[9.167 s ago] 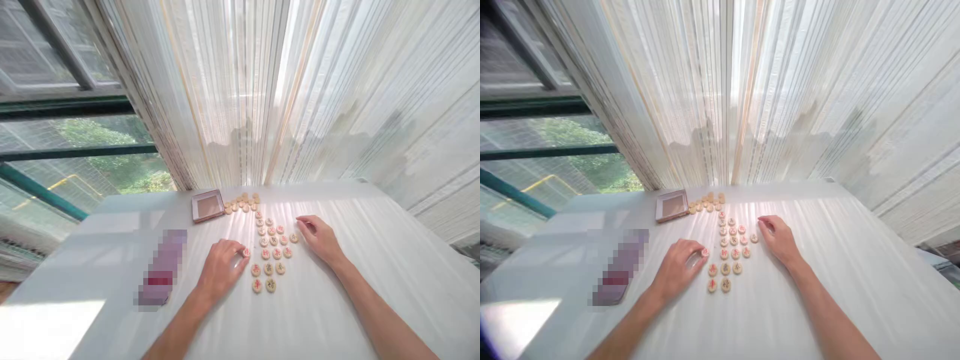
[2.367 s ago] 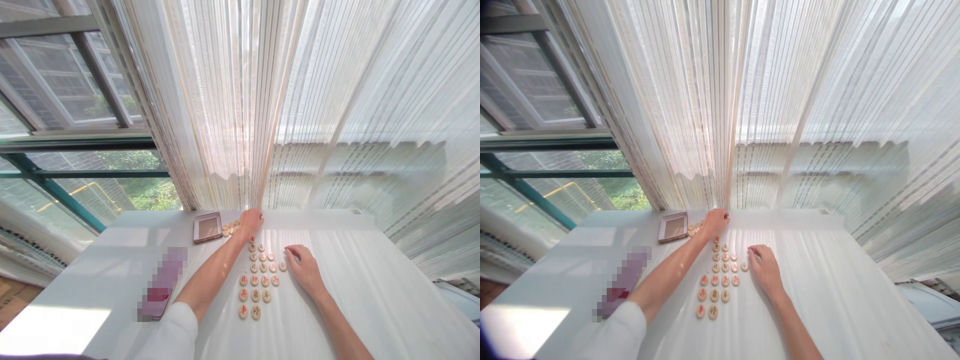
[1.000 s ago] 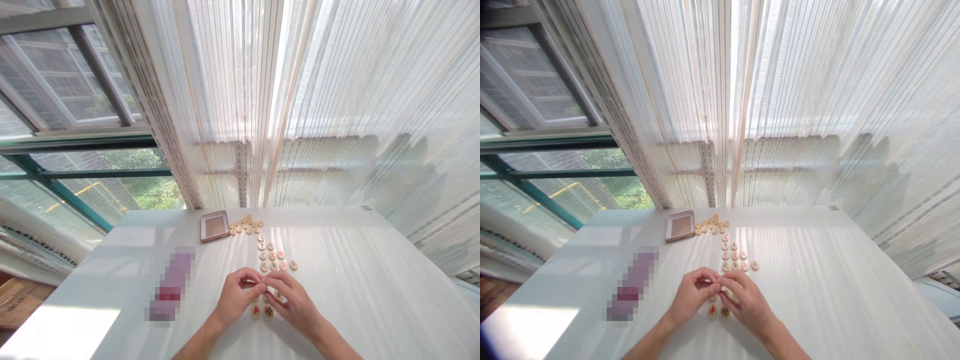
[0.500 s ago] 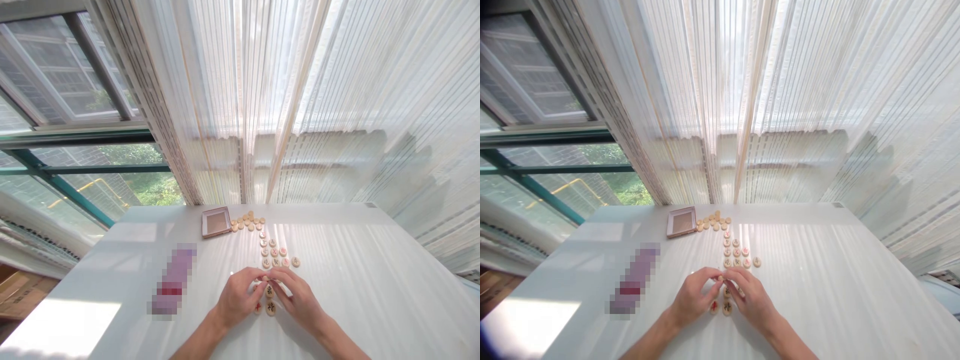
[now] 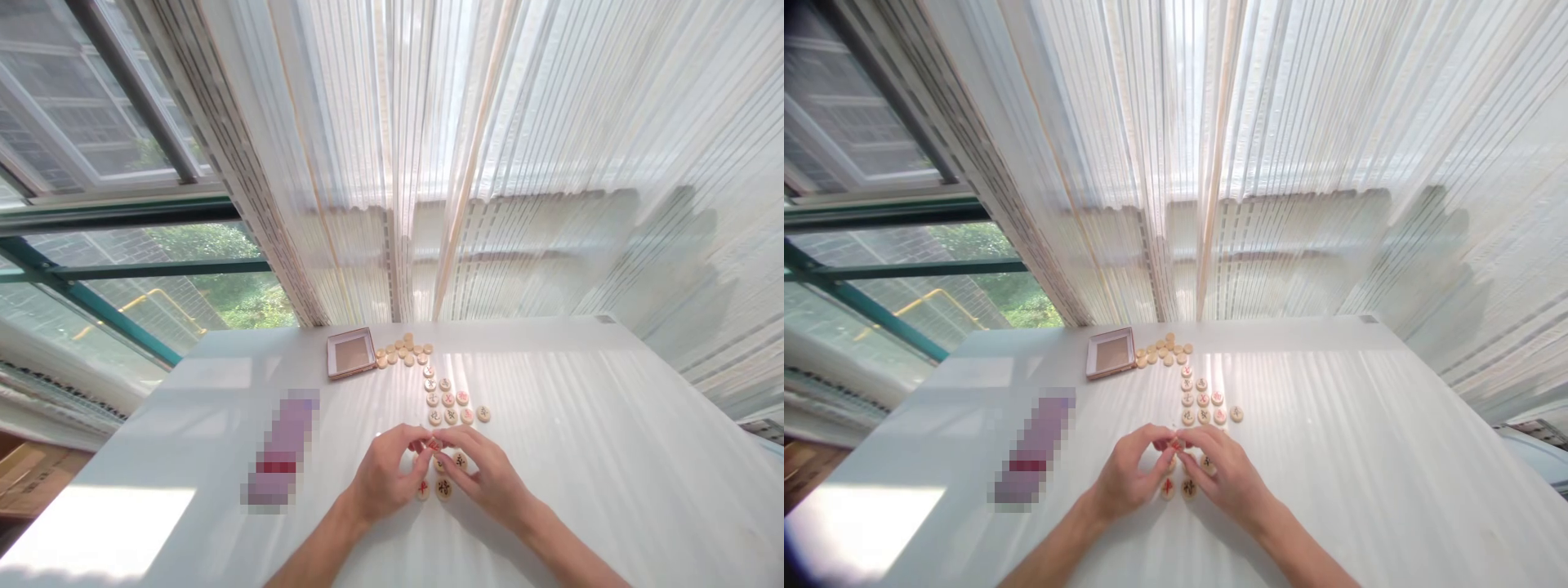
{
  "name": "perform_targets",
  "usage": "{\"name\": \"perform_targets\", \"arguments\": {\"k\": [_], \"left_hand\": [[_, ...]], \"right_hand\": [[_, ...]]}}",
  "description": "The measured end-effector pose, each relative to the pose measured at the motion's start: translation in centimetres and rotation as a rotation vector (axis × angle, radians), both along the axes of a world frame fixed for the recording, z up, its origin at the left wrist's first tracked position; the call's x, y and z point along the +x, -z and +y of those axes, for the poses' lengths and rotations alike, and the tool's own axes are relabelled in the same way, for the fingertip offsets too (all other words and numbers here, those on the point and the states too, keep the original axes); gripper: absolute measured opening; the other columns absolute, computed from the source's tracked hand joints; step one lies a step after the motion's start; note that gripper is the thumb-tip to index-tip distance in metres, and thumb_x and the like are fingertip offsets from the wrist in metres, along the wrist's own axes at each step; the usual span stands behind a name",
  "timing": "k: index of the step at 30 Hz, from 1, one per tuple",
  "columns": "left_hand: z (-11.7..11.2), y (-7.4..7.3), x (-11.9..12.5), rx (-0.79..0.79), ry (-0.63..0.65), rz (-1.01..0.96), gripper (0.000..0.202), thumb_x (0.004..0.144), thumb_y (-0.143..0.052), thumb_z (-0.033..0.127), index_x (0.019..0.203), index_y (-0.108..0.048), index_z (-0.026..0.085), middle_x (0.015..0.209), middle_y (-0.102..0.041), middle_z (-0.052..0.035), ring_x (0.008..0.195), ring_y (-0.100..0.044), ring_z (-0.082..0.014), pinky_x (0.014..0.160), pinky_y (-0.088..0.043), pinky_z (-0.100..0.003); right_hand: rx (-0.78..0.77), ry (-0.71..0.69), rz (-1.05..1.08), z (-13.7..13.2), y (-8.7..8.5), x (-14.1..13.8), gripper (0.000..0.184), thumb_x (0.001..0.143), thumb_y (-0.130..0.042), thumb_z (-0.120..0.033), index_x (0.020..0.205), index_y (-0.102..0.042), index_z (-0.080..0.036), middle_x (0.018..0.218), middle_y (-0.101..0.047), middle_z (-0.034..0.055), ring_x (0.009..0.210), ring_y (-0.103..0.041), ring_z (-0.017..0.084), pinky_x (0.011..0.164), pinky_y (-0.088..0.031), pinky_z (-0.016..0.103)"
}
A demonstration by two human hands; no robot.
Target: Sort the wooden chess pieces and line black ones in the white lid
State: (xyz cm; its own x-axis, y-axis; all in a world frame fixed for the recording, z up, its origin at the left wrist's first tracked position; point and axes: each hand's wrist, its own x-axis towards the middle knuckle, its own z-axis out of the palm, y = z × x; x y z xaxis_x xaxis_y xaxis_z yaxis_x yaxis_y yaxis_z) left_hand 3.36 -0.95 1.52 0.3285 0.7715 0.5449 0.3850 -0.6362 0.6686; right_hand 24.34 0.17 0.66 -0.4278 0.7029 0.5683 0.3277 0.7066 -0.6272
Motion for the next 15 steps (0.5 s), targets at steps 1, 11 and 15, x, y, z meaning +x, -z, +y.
{"name": "perform_targets", "arguments": {"k": [1, 11, 15], "left_hand": [[0.0, 0.0, -0.1, -0.006, 0.012, 0.006, 0.031, 0.091, -0.061, 0.011, 0.119, -0.058, 0.021, 0.098, -0.074, -0.0046, 0.079, -0.069, -0.0164, 0.075, -0.059, -0.031], [0.2, 0.6, 0.0, 0.069, -0.047, 0.036, 0.024, 0.094, -0.063, 0.016, 0.118, -0.06, 0.02, 0.093, -0.075, -0.0055, 0.073, -0.068, -0.0156, 0.068, -0.057, -0.029], [0.2, 0.2, 0.0, 0.094, -0.067, 0.02, 0.021, 0.093, -0.065, 0.018, 0.114, -0.062, 0.021, 0.092, -0.075, -0.0044, 0.072, -0.068, -0.0154, 0.068, -0.057, -0.029]], "right_hand": [[-0.002, 0.007, 0.002, 0.0, 0.0, 0.0, 0.036, 0.097, -0.059, -0.015, 0.131, -0.056, -0.026, 0.106, -0.071, 0.0068, 0.09, -0.071, 0.02, 0.078, -0.062, 0.033], [-0.058, -0.019, 0.019, -0.1, -0.1, 0.1, 0.043, 0.102, -0.047, -0.017, 0.144, -0.051, -0.027, 0.116, -0.07, 0.0104, 0.101, -0.07, 0.023, 0.084, -0.062, 0.037], [-0.3, -0.014, 0.116, -0.6, -1.2, -0.2, 0.032, 0.104, -0.048, -0.025, 0.133, -0.062, -0.026, 0.115, -0.072, 0.0101, 0.103, -0.071, 0.024, 0.088, -0.062, 0.038]]}}
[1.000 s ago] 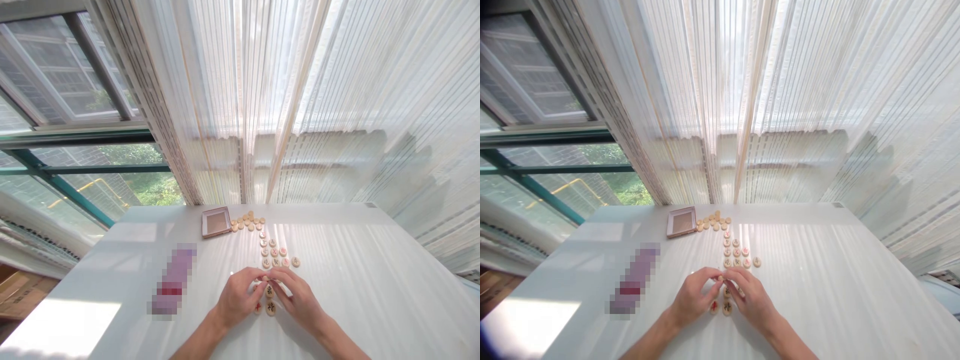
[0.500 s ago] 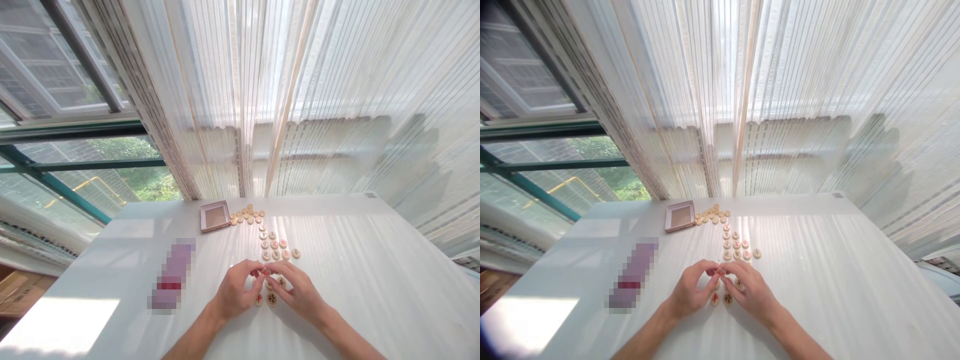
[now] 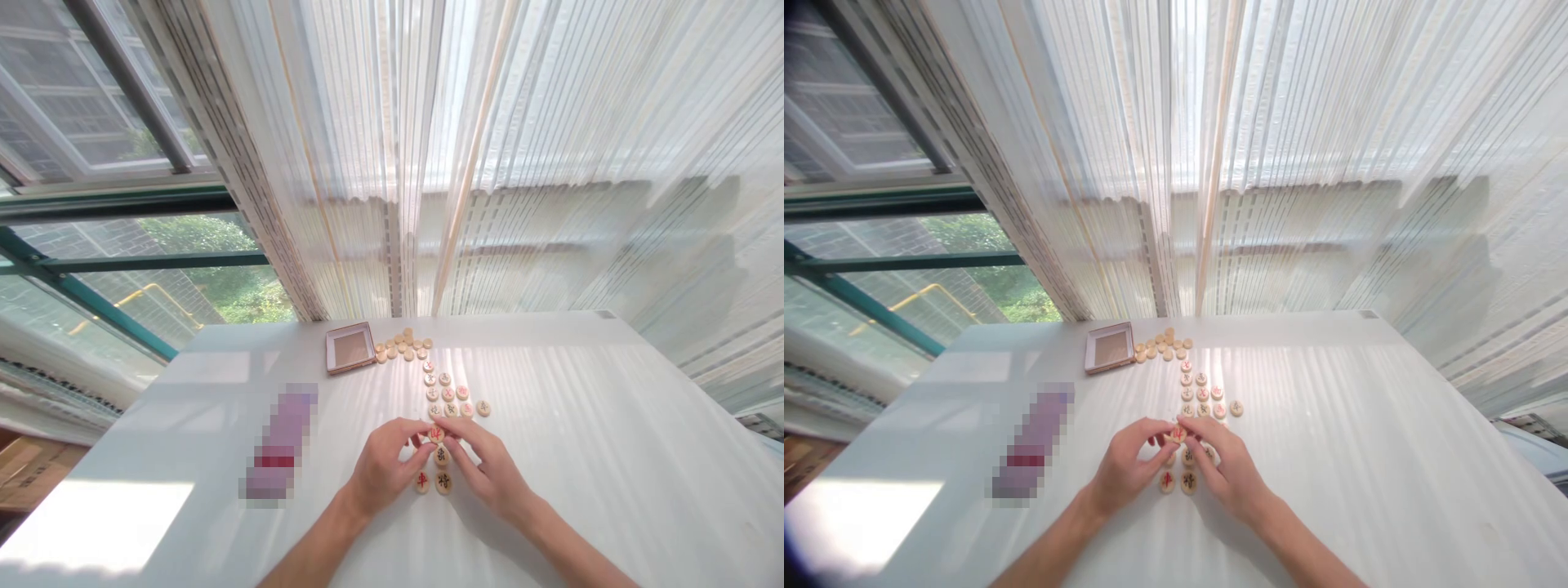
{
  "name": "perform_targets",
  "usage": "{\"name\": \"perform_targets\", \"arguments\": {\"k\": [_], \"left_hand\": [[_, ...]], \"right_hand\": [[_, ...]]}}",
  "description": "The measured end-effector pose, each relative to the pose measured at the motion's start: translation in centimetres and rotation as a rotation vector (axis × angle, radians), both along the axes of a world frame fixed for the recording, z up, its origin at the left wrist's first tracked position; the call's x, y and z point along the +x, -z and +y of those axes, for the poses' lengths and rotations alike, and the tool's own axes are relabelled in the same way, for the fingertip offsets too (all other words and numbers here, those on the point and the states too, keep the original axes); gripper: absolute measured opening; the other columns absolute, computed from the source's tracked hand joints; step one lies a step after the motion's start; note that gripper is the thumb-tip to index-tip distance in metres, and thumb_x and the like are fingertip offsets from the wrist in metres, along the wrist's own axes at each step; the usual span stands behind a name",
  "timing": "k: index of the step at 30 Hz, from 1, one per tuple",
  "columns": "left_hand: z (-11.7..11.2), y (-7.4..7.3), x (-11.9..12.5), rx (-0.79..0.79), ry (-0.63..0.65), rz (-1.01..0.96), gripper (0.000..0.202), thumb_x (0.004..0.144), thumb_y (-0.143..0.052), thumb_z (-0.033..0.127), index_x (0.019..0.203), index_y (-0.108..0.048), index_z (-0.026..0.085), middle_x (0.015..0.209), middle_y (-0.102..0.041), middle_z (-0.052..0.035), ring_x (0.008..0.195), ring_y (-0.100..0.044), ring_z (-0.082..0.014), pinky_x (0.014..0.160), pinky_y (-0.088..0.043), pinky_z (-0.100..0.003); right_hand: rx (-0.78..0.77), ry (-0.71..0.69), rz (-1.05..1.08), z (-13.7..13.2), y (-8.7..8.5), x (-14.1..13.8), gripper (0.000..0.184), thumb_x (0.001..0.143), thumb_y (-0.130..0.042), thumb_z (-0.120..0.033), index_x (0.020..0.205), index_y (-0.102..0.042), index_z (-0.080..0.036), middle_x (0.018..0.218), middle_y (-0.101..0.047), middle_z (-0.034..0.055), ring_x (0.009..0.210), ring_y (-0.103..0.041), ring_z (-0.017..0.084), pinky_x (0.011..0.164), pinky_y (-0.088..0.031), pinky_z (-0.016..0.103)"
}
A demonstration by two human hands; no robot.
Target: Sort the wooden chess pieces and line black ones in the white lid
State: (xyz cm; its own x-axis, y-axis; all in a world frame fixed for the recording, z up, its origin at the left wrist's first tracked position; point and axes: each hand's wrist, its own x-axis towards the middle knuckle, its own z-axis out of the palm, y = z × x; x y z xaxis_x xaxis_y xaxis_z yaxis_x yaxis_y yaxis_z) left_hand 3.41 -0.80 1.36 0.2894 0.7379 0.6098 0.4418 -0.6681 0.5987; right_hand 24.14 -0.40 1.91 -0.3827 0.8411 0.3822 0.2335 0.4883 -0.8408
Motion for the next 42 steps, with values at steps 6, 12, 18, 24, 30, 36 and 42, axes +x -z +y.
{"name": "perform_targets", "arguments": {"k": [6, 12, 18, 24, 30, 36, 42], "left_hand": [[-0.1, -0.2, 0.0, 0.055, 0.007, -0.01, 0.022, 0.091, -0.07, 0.018, 0.111, -0.063, 0.023, 0.092, -0.076, -0.0021, 0.073, -0.069, -0.0148, 0.07, -0.058, -0.029], [0.0, -0.1, 0.1, 0.116, 0.006, 0.042, 0.023, 0.089, -0.07, 0.013, 0.11, -0.063, 0.022, 0.089, -0.076, -0.002, 0.074, -0.07, -0.0159, 0.07, -0.057, -0.029], [0.0, -0.2, 0.2, 0.096, 0.016, 0.054, 0.028, 0.09, -0.067, 0.016, 0.116, -0.06, 0.021, 0.094, -0.076, -0.0038, 0.074, -0.07, -0.016, 0.072, -0.057, -0.031], [-0.2, 0.1, 0.1, -0.023, 0.006, -0.01, 0.023, 0.093, -0.064, 0.021, 0.116, -0.06, 0.021, 0.098, -0.074, -0.0054, 0.074, -0.07, -0.015, 0.069, -0.058, -0.028], [-0.1, 0.0, 0.4, -0.062, 0.062, -0.029, 0.022, 0.093, -0.066, 0.021, 0.114, -0.062, 0.021, 0.093, -0.075, -0.004, 0.071, -0.07, -0.0142, 0.067, -0.058, -0.026], [-0.1, 0.1, 0.3, -0.078, 0.036, -0.04, 0.024, 0.09, -0.07, 0.022, 0.113, -0.063, 0.021, 0.092, -0.077, -0.0034, 0.068, -0.069, -0.0135, 0.066, -0.058, -0.026], [-0.4, 0.5, 0.7, -0.074, -0.038, -0.036, 0.018, 0.087, -0.074, 0.026, 0.102, -0.066, 0.021, 0.084, -0.077, -0.0021, 0.061, -0.066, -0.013, 0.063, -0.057, -0.026]], "right_hand": [[-0.311, -0.039, 0.14, -0.5, -1.2, -0.5, 0.03, 0.097, -0.061, -0.037, 0.124, -0.067, -0.025, 0.116, -0.074, 0.0108, 0.101, -0.074, 0.025, 0.092, -0.062, 0.041], [-0.385, -0.008, 0.161, -0.6, -0.8, -0.6, 0.03, 0.096, -0.063, -0.04, 0.122, -0.067, -0.024, 0.114, -0.075, 0.0095, 0.101, -0.074, 0.024, 0.09, -0.063, 0.039], [-0.308, 0.049, 0.15, -0.2, -0.8, -0.4, 0.028, 0.098, -0.06, -0.04, 0.118, -0.064, -0.022, 0.109, -0.073, 0.01, 0.099, -0.072, 0.023, 0.086, -0.063, 0.036], [-0.198, 0.096, 0.071, -0.3, -0.9, -0.3, 0.017, 0.099, -0.058, -0.036, 0.104, -0.063, -0.022, 0.098, -0.072, 0.0072, 0.087, -0.07, 0.02, 0.08, -0.061, 0.032], [-0.202, 0.076, 0.048, -0.4, -1.2, -0.2, 0.019, 0.099, -0.057, -0.036, 0.105, -0.068, -0.022, 0.097, -0.073, 0.0076, 0.089, -0.071, 0.022, 0.082, -0.06, 0.034], [-0.265, 0.064, 0.087, -0.2, -1.3, -0.2, 0.019, 0.099, -0.057, -0.039, 0.1, -0.065, -0.021, 0.093, -0.073, 0.0057, 0.086, -0.071, 0.02, 0.081, -0.06, 0.033], [-0.297, -0.023, 0.068, -0.4, -1.7, -0.4, 0.02, 0.1, -0.055, -0.04, 0.102, -0.065, -0.022, 0.095, -0.073, 0.0051, 0.085, -0.072, 0.02, 0.079, -0.06, 0.032]]}}
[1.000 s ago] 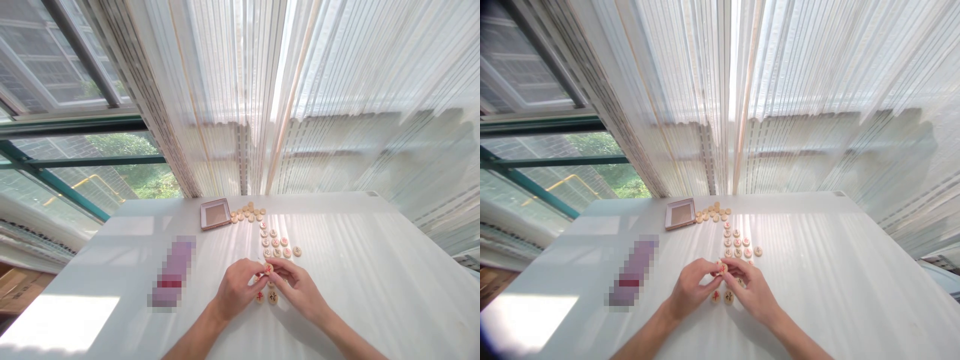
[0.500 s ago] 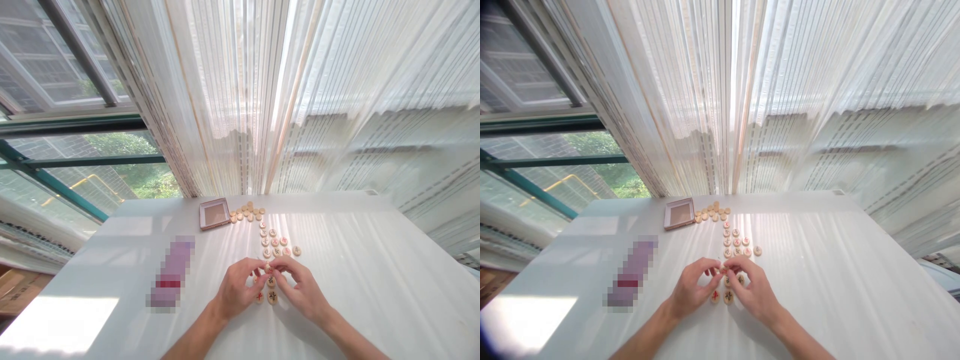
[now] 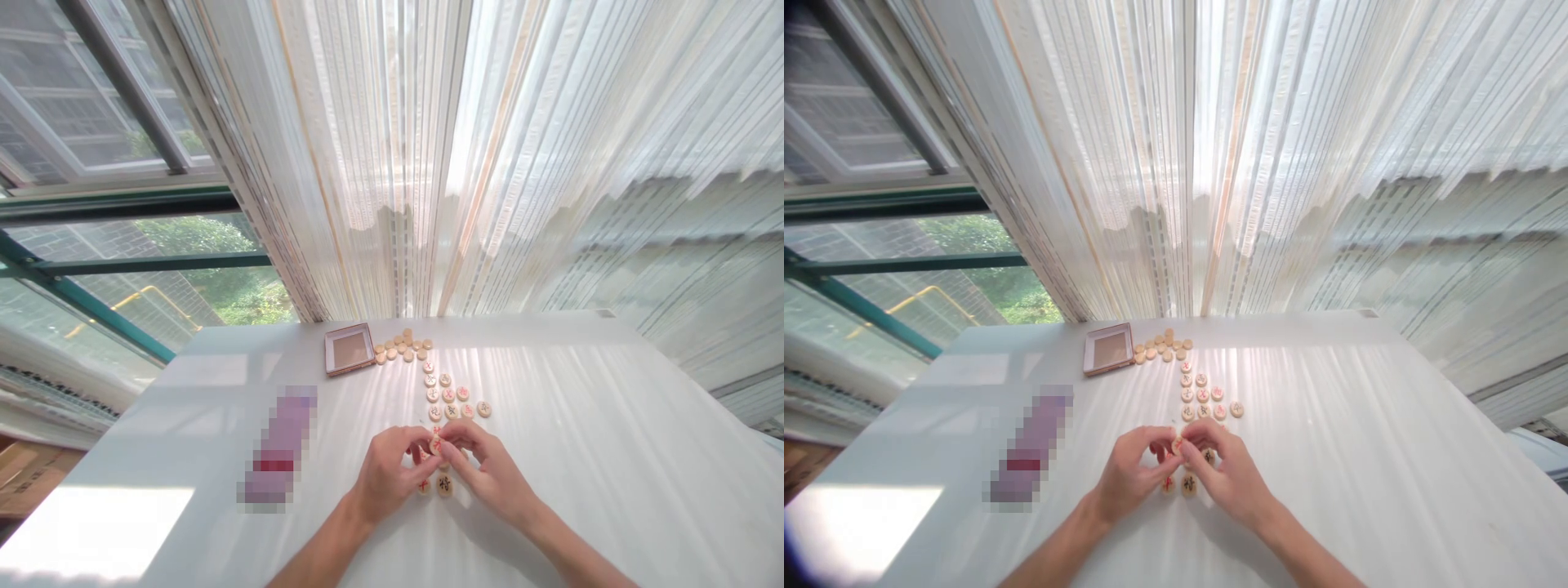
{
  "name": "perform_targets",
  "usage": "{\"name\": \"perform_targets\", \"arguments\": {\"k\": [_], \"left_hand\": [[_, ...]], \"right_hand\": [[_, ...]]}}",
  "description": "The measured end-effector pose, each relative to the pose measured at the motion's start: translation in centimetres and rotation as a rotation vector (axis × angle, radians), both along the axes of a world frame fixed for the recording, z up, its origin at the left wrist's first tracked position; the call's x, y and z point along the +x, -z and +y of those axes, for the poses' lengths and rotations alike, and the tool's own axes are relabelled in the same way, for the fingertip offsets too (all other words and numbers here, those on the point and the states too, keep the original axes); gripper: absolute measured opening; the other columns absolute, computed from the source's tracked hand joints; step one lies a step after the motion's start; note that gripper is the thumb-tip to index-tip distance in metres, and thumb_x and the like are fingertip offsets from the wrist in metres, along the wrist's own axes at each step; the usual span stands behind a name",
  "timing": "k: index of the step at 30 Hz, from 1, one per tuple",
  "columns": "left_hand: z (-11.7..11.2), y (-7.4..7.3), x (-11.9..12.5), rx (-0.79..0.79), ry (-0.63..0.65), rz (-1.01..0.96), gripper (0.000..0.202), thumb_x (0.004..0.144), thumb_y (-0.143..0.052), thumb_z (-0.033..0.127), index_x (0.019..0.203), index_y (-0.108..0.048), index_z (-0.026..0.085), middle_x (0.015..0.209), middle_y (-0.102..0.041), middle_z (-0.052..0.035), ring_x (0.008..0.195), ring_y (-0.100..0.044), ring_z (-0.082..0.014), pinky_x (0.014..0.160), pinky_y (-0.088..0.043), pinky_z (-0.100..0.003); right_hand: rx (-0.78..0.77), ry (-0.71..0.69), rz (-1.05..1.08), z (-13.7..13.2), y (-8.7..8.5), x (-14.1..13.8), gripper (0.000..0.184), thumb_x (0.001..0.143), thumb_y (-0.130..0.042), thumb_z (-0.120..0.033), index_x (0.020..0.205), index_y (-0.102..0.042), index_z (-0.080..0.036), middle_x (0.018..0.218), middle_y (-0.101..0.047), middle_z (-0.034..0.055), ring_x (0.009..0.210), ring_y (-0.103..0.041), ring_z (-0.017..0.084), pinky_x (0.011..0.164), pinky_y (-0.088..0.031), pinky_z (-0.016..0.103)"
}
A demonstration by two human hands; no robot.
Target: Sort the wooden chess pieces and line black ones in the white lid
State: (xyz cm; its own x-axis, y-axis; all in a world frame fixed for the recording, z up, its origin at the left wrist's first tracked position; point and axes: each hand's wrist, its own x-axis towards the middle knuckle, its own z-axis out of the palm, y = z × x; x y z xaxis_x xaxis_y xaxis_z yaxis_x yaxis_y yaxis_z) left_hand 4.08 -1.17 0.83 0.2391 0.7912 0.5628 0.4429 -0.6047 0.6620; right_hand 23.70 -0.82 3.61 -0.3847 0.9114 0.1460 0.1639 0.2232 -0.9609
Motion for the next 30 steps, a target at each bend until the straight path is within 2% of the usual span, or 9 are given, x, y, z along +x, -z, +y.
{"name": "perform_targets", "arguments": {"k": [3, 8, 15, 18, 24, 27, 30], "left_hand": [[0.0, -0.2, 0.1, -0.003, 0.021, -0.003, 0.017, 0.088, -0.072, 0.027, 0.102, -0.066, 0.02, 0.078, -0.075, -0.0016, 0.059, -0.065, -0.013, 0.061, -0.056, -0.026], [0.1, -0.2, -0.1, -0.104, 0.087, -0.034, 0.028, 0.089, -0.07, 0.022, 0.117, -0.064, 0.023, 0.095, -0.077, -0.0034, 0.064, -0.066, -0.0123, 0.065, -0.059, -0.025], [0.1, -0.2, -0.4, -0.128, 0.107, -0.027, 0.03, 0.089, -0.069, 0.02, 0.119, -0.065, 0.023, 0.097, -0.077, -0.0036, 0.066, -0.066, -0.0123, 0.067, -0.058, -0.026], [0.4, -0.7, -0.6, -0.164, 0.059, -0.059, 0.027, 0.089, -0.068, 0.022, 0.116, -0.066, 0.022, 0.094, -0.075, -0.0033, 0.066, -0.065, -0.0121, 0.068, -0.058, -0.026], [1.5, -0.8, -1.6, -0.389, -0.136, -0.215, 0.028, 0.091, -0.067, 0.034, 0.114, -0.066, 0.018, 0.078, -0.07, -0.0012, 0.067, -0.064, -0.0131, 0.067, -0.057, -0.025], [1.6, -0.5, -1.8, -0.438, -0.145, -0.229, 0.031, 0.09, -0.068, 0.036, 0.115, -0.067, 0.017, 0.082, -0.07, -0.0021, 0.068, -0.062, -0.0129, 0.069, -0.056, -0.025], [1.4, -0.5, -1.6, -0.461, -0.097, -0.227, 0.03, 0.089, -0.069, 0.034, 0.115, -0.068, 0.018, 0.095, -0.073, -0.0043, 0.068, -0.061, -0.0118, 0.069, -0.055, -0.024]], "right_hand": [[-0.008, -0.01, 0.002, 0.0, 0.0, -0.1, 0.02, 0.1, -0.056, -0.04, 0.104, -0.065, -0.022, 0.097, -0.073, 0.0052, 0.086, -0.072, 0.02, 0.08, -0.059, 0.032], [-0.023, 0.046, 0.028, 0.2, 0.2, 0.2, 0.019, 0.099, -0.058, -0.04, 0.102, -0.064, -0.022, 0.096, -0.073, 0.0056, 0.088, -0.071, 0.02, 0.079, -0.06, 0.032], [0.01, 0.033, 0.002, 0.2, 0.3, 0.3, 0.018, 0.099, -0.058, -0.039, 0.103, -0.065, -0.022, 0.097, -0.073, 0.0057, 0.088, -0.071, 0.02, 0.081, -0.059, 0.032], [0.037, 0.081, -0.008, 0.4, 0.3, 0.6, 0.019, 0.1, -0.056, -0.038, 0.107, -0.066, -0.023, 0.102, -0.073, 0.0065, 0.093, -0.071, 0.021, 0.084, -0.059, 0.033], [0.049, 0.273, 0.048, 1.3, 0.6, 1.8, 0.023, 0.101, -0.054, -0.042, 0.109, -0.064, -0.023, 0.102, -0.072, 0.0073, 0.088, -0.073, 0.021, 0.081, -0.059, 0.033], [0.031, 0.281, 0.062, 1.5, 0.7, 1.9, 0.024, 0.101, -0.053, -0.043, 0.108, -0.064, -0.022, 0.099, -0.072, 0.007, 0.087, -0.073, 0.021, 0.08, -0.059, 0.033], [0.027, 0.254, 0.034, 1.4, 0.8, 1.8, 0.023, 0.101, -0.053, -0.041, 0.109, -0.064, -0.023, 0.099, -0.072, 0.0065, 0.088, -0.072, 0.021, 0.083, -0.058, 0.033]]}}
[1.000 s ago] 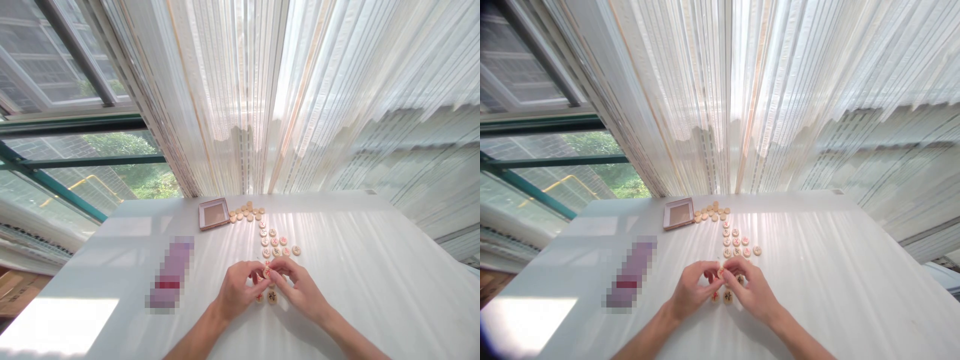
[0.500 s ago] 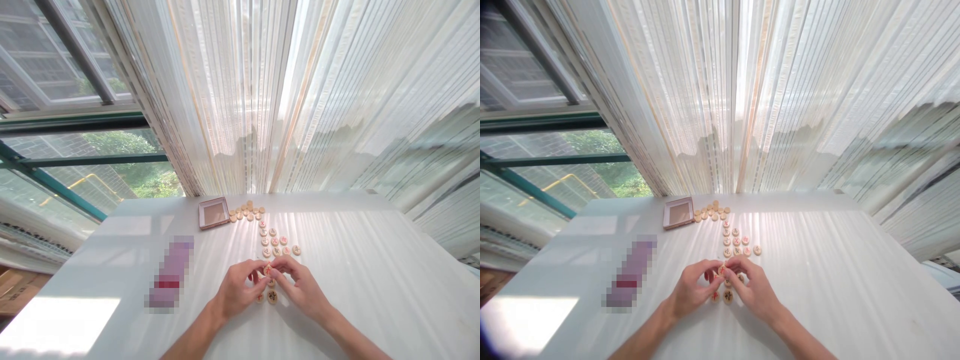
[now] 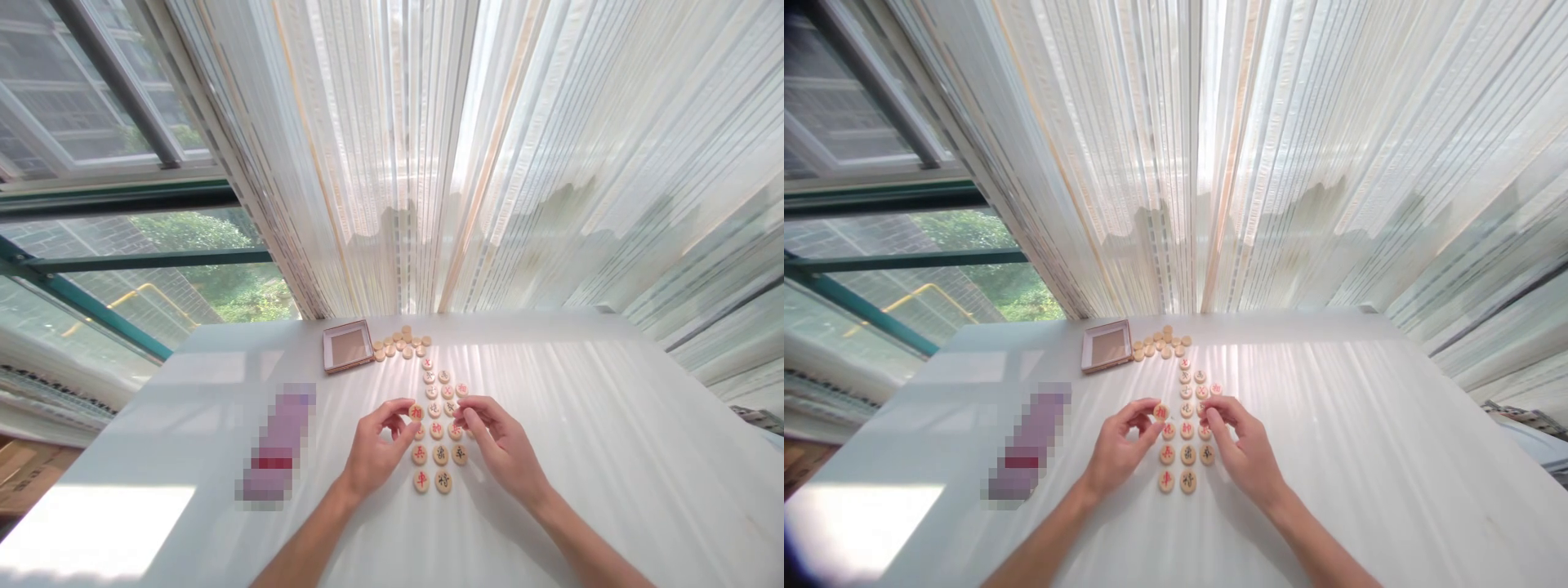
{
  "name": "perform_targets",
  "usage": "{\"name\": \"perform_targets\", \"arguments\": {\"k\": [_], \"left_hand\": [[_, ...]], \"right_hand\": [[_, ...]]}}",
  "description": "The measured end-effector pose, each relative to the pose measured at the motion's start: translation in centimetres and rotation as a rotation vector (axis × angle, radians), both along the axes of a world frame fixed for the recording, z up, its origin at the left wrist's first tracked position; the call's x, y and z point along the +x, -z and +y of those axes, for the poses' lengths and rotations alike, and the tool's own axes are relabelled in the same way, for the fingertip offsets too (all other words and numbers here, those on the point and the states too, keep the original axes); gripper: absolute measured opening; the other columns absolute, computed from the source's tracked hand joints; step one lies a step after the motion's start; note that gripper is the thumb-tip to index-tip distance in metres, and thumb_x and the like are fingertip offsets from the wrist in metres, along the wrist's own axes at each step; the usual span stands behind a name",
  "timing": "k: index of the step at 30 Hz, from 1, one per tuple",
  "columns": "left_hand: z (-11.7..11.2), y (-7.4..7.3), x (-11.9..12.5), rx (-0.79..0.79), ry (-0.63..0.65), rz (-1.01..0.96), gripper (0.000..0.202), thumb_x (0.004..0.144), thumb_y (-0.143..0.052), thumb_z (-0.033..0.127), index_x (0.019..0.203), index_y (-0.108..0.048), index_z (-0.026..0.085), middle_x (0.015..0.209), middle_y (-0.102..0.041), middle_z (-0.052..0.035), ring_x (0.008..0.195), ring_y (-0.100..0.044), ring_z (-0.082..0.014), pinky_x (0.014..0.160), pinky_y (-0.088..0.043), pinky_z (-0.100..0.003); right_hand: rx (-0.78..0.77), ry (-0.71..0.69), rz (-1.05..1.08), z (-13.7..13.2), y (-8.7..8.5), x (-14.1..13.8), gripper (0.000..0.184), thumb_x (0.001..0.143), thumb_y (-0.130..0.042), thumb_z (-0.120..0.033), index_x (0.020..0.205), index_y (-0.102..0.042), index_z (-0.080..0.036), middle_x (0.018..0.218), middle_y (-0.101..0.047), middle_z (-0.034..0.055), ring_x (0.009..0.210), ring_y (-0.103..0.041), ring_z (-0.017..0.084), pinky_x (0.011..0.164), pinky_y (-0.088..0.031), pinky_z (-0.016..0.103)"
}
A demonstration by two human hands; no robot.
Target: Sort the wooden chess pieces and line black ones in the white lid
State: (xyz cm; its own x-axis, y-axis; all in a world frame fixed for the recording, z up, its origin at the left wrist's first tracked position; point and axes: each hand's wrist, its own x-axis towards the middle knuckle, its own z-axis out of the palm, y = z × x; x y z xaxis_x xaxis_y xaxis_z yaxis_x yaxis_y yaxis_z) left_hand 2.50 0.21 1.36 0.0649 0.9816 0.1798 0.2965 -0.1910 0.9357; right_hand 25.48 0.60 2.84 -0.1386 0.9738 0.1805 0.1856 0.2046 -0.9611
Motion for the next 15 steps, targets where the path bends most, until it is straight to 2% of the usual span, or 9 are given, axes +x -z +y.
{"name": "perform_targets", "arguments": {"k": [3, 8, 15], "left_hand": [[-0.31, -0.21, 0.29, -0.006, 0.054, -0.009, 0.029, 0.089, -0.069, 0.032, 0.115, -0.068, 0.019, 0.1, -0.074, -0.0048, 0.069, -0.062, -0.0117, 0.068, -0.055, -0.024], [-0.62, -0.72, 0.57, -0.007, 0.132, 0.037, 0.026, 0.087, -0.072, 0.03, 0.112, -0.072, 0.021, 0.096, -0.076, -0.004, 0.071, -0.064, -0.0129, 0.069, -0.055, -0.024], [-0.87, -0.75, 0.68, 0.006, 0.214, 0.037, 0.027, 0.086, -0.074, 0.031, 0.112, -0.075, 0.021, 0.095, -0.078, -0.0044, 0.073, -0.066, -0.0138, 0.069, -0.054, -0.024]], "right_hand": [[0.014, -0.042, -0.056, -0.23, -0.05, -0.28, 0.021, 0.1, -0.055, -0.039, 0.11, -0.066, -0.023, 0.103, -0.072, 0.0061, 0.092, -0.071, 0.021, 0.084, -0.057, 0.033], [0.041, -0.143, -0.157, -0.55, -0.42, -0.61, 0.019, 0.1, -0.055, -0.035, 0.106, -0.069, -0.024, 0.104, -0.073, 0.0056, 0.091, -0.07, 0.02, 0.083, -0.056, 0.032], [0.021, -0.241, -0.134, -0.67, -0.59, -0.69, 0.019, 0.099, -0.056, -0.032, 0.11, -0.069, -0.023, 0.104, -0.073, 0.0062, 0.09, -0.069, 0.02, 0.084, -0.056, 0.032]]}}
